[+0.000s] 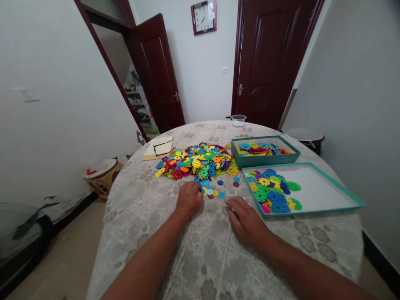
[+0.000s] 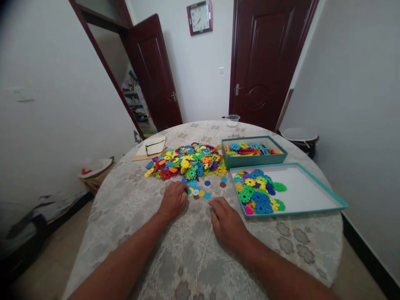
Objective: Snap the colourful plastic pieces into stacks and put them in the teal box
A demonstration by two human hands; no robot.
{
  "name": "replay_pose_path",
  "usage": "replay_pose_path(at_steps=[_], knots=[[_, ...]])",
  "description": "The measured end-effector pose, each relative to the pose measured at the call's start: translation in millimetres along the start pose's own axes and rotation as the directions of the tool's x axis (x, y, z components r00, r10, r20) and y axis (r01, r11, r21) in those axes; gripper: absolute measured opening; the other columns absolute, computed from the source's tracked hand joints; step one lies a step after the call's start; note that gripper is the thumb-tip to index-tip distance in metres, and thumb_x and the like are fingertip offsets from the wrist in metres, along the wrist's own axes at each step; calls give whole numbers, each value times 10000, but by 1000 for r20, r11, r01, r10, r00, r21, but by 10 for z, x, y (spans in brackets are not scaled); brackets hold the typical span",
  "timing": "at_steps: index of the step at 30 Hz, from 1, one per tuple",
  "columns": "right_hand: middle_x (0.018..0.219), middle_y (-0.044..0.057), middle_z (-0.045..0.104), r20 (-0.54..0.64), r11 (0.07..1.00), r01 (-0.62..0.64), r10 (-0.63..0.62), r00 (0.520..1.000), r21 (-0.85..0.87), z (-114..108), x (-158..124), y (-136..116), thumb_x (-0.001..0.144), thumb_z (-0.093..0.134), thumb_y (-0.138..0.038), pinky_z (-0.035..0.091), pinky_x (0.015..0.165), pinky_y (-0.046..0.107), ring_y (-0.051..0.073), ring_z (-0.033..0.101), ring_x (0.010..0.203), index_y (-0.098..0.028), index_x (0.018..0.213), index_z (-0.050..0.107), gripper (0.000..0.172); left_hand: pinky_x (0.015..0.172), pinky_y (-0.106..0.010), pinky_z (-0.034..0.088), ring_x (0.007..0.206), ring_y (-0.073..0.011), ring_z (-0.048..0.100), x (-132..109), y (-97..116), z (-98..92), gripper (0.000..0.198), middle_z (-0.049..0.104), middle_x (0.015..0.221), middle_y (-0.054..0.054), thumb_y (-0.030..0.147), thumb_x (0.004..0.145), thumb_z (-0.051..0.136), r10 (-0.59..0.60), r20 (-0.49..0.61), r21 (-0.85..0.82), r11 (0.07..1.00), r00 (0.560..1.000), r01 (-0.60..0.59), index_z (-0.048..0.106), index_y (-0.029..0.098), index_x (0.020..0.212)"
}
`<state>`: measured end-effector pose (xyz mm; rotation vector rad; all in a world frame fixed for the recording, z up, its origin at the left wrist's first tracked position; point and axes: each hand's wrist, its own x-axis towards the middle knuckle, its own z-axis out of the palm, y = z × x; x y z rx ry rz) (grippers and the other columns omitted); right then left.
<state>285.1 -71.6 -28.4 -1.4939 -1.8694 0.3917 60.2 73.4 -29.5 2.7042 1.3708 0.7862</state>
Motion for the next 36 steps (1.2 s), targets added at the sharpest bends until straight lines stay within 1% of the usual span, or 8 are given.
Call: replay_pose_path(at_steps=[7,9,13,19,23,26,31,36], knots=[[1275,162,664,124,976,-162,180,976,-142,-50,377,-4,962,548,-235,465,1023,340,251,646,1168,-152,1329,608,380,925,-418,467,963,-266,610,26,-98,19,241,696,964,-99,154,817,526,-31,9,-142,989,999,32,718,195,957],[1286,182,659,145,955,-186,223,964,-231,-19,523,-13,956,573,-256,464,989,344,271,650,1162,-146,1311,612,374,912,-395,478,964,-256,620,16,-143,-24,234,700,960,-88,166,814,546,10,21,-159,987,1000,-6,726,204,959],[1188,175,678,139,911,-214,277,951,-351,65,732,-10,925,605,-250,454,906,345,291,646,1117,-154,1090,662,199,955,-382,475,1027,-250,616,-22,-254,-131,282,701,1046,-84,190,825,586,141,115,-238,965,983,-111,725,222,1068],[933,87,696,115,927,-245,286,951,-283,102,824,68,841,619,-183,417,770,306,254,637,966,-196,887,615,48,953,-372,462,1043,-246,612,32,-275,-169,227,706,1095,-57,240,843,648,81,239,-209,978,968,-30,696,253,1064],[826,40,687,131,954,-226,254,958,-198,106,847,85,804,578,-126,392,718,284,229,630,898,-209,851,618,104,873,-363,467,1006,-262,613,86,-215,-170,264,718,1035,-46,241,833,655,26,284,-183,983,958,28,676,265,1095],[801,9,690,169,969,-226,241,956,-103,124,880,90,776,571,-97,390,699,267,195,637,823,-205,907,649,186,918,-403,462,1044,-288,608,78,-185,-169,368,720,1084,-65,250,841,657,13,283,-171,985,959,37,657,274,1208],[757,-18,699,226,969,-246,237,945,12,168,943,66,803,629,-149,382,627,249,175,632,716,-212,1129,694,338,973,-421,443,1087,-282,586,18,-189,-145,272,668,1147,-87,246,865,627,41,255,-148,989,966,-3,668,268,1134],[893,31,750,206,977,-211,215,954,-43,188,977,-20,830,666,-199,422,719,267,199,664,837,-202,1047,722,224,982,-425,443,1107,-282,574,-23,-219,-117,256,652,1187,-86,223,871,620,86,238,-187,981,968,-41,653,268,1121]])
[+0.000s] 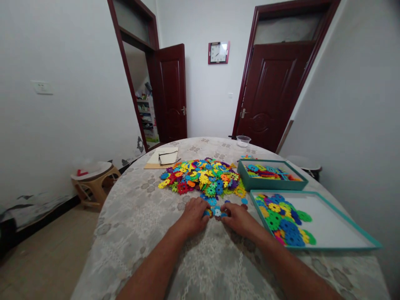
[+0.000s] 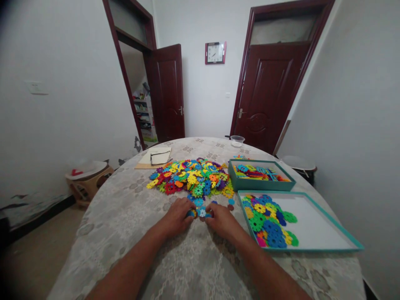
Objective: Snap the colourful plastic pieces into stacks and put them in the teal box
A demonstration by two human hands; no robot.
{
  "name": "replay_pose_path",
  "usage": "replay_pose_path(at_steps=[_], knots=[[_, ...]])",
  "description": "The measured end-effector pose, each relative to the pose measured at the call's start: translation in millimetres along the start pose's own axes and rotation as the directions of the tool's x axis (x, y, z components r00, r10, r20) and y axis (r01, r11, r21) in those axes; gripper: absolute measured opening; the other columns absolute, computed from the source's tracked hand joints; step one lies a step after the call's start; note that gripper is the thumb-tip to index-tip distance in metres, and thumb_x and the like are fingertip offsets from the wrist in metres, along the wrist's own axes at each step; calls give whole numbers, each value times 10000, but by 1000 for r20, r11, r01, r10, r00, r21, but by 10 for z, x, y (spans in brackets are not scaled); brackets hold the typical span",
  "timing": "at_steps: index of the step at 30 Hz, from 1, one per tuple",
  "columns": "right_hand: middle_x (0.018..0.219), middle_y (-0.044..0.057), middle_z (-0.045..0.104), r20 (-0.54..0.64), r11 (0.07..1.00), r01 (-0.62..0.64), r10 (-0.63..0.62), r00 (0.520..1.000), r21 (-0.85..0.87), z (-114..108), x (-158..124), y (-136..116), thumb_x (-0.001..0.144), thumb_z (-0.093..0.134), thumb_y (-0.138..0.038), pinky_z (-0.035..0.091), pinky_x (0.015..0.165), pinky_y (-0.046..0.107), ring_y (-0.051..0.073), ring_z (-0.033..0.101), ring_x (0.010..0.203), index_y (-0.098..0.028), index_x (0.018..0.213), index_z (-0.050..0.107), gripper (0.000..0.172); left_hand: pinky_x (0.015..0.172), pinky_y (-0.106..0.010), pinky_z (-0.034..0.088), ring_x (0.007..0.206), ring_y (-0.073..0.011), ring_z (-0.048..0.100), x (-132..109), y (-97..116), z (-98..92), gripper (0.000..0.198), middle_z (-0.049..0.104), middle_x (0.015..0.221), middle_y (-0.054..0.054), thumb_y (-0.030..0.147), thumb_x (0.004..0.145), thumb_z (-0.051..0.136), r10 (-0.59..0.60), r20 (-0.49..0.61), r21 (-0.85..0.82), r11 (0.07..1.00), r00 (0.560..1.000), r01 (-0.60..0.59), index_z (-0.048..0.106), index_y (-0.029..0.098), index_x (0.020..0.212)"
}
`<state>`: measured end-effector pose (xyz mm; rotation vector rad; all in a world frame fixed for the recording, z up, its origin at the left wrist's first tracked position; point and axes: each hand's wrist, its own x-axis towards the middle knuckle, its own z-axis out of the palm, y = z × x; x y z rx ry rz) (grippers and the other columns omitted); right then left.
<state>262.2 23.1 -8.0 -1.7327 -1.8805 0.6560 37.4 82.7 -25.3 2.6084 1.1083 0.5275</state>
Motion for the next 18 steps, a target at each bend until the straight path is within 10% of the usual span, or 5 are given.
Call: replay_pose_path(at_steps=[11,18], knots=[[942,37,737,-84,998,-26,21,996,-61,66,42,36,825,749,-262,386,722,253,198,652,891,-207,856,644,122,1002,-461,438,1104,-303,576,-29,12,41,430,661,1192,-92,182,838,624,42,-35,59,997,999,-40,633,295,1253],[934,24,767,-40,999,48,-47,998,22,91,-54,32,906,675,-262,404,710,250,187,688,840,-222,1215,683,312,951,-458,454,1072,-312,567,-7,87,-4,380,644,1148,-113,167,813,598,16,-17,119,993,1000,-14,649,253,1179]])
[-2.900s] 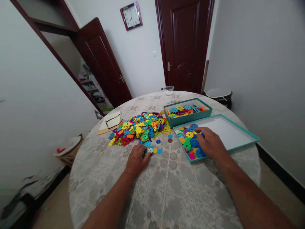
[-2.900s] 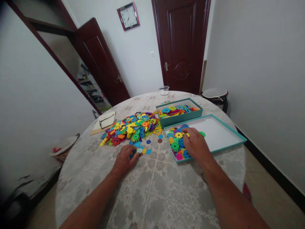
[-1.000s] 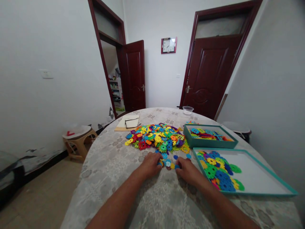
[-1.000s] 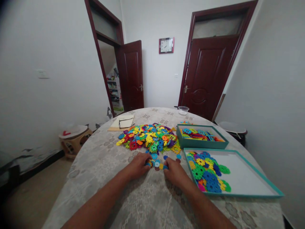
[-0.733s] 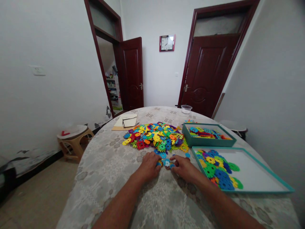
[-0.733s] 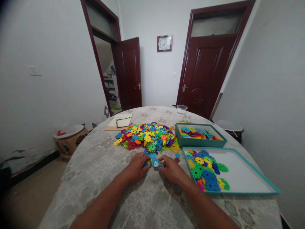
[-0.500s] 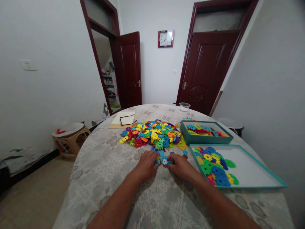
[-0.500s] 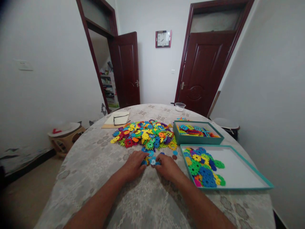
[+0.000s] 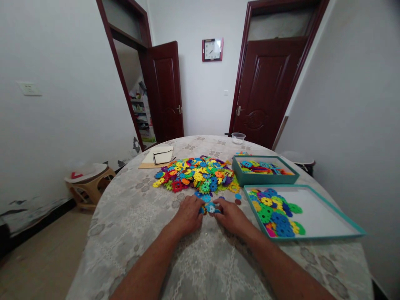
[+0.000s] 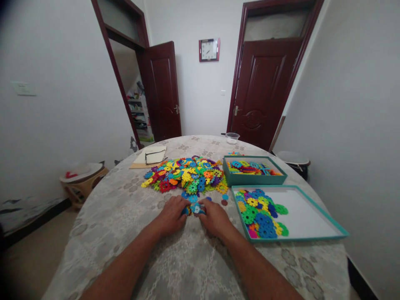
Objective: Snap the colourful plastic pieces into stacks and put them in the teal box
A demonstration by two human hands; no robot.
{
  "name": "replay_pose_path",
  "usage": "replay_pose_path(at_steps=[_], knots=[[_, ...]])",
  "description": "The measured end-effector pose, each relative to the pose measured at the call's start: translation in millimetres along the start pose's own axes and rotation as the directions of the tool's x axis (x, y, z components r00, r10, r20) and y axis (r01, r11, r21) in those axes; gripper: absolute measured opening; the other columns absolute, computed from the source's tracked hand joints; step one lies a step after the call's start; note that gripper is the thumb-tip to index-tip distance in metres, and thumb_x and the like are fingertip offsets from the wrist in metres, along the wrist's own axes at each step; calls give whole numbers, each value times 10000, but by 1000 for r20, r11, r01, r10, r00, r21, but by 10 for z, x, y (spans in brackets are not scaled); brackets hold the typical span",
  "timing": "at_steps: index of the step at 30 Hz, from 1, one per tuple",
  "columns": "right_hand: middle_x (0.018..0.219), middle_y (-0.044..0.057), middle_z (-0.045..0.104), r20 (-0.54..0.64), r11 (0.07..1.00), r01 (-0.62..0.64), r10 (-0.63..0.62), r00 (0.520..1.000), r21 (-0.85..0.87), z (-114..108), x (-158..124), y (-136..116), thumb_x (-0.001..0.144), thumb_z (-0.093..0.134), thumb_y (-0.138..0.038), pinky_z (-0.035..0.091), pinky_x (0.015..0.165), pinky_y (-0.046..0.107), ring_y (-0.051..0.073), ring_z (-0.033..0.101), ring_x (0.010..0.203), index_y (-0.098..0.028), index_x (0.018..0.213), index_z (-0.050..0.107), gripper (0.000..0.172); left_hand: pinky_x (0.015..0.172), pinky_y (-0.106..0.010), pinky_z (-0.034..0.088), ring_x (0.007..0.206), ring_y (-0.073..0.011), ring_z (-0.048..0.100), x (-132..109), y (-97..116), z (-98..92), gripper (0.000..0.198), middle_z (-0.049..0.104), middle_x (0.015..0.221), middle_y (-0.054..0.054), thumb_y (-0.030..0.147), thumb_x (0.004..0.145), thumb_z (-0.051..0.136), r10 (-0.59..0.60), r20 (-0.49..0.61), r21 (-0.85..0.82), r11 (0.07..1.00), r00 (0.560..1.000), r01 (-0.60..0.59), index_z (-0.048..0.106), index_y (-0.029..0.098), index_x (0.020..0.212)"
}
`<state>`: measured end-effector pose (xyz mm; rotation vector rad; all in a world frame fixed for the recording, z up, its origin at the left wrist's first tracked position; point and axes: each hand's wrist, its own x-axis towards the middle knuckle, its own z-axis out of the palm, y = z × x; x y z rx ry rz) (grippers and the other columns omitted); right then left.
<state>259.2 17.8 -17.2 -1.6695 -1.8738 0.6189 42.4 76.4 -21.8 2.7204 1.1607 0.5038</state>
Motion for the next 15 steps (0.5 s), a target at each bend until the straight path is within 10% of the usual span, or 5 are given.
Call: replay_pose_path(at_steps=[15], knots=[[1191,99,748,0,997,35,-35,999,-72,77,41,-16,935,648,-347,451,920,295,240,680,1104,-204,1251,700,351,1021,-415,420,1194,-288,567,73,41,-63,446,674,1267,-82,235,851,613,-110,141,-66,991,984,120,645,274,1295]])
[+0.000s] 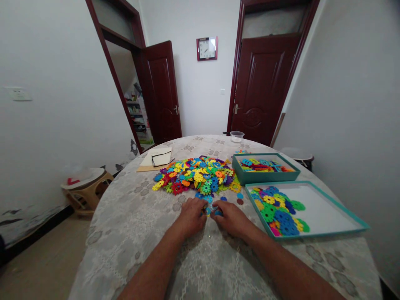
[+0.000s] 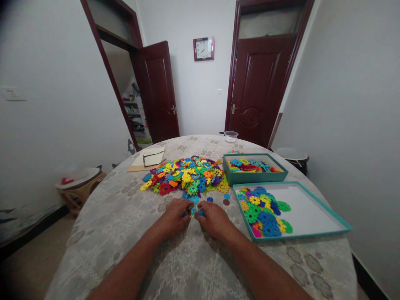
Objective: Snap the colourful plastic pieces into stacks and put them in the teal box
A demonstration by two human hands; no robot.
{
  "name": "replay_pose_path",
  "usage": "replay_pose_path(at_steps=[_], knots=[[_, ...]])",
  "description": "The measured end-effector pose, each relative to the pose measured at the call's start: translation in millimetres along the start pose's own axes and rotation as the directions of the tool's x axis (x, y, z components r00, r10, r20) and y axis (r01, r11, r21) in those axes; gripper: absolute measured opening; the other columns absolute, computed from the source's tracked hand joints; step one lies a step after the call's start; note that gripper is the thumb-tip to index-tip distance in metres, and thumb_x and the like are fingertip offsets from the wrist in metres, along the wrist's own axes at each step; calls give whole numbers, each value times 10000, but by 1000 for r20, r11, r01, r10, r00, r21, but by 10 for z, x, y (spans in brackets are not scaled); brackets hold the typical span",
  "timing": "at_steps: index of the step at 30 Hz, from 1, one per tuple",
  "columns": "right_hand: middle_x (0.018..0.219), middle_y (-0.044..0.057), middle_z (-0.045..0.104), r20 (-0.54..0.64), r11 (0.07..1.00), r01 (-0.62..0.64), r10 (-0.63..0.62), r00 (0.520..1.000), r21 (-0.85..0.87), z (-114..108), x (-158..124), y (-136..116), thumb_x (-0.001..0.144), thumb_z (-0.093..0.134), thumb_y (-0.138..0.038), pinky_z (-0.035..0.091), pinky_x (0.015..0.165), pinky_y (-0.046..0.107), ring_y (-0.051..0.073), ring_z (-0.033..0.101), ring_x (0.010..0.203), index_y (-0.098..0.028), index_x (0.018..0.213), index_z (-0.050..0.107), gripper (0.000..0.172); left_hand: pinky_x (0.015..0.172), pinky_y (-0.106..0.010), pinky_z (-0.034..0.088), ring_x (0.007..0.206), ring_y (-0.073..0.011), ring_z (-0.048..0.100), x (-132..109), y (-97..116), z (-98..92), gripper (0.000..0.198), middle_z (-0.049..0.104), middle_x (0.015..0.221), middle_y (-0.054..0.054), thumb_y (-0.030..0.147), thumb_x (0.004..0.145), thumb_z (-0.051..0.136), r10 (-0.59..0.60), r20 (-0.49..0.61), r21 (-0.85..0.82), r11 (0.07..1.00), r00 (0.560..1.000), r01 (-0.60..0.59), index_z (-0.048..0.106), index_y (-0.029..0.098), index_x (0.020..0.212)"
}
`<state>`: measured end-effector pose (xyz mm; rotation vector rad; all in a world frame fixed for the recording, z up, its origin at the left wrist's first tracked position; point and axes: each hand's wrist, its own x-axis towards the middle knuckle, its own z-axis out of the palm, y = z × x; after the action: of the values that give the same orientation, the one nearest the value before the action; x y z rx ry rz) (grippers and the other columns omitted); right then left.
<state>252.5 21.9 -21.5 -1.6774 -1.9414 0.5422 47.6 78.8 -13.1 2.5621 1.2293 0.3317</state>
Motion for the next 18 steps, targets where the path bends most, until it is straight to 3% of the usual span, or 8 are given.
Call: replay_pose_path(at_steps=[6,11,18], knots=[[1043,59,766,56,1000,-16,16,998,-2,-18,34,-7,886,684,-289,448,828,285,229,688,1006,-215,1007,740,153,1002,-369,432,1169,-269,589,20,41,-93,359,706,1198,-61,250,845,643,-64,51,-33,997,997,66,706,264,1198],[1127,85,765,30,999,-31,31,999,26,-17,17,-19,934,651,-358,463,874,307,238,698,1040,-215,1171,714,284,997,-397,445,1169,-290,594,30,90,-135,352,671,1225,-101,264,854,628,-94,45,5,996,995,94,694,237,1199],[1030,79,763,69,999,-28,24,997,47,-83,21,-24,928,656,-367,467,804,300,232,696,965,-209,1078,724,228,926,-381,449,1131,-296,604,42,150,-216,230,678,1170,-103,286,856,648,-125,74,48,991,989,122,678,223,1075]])
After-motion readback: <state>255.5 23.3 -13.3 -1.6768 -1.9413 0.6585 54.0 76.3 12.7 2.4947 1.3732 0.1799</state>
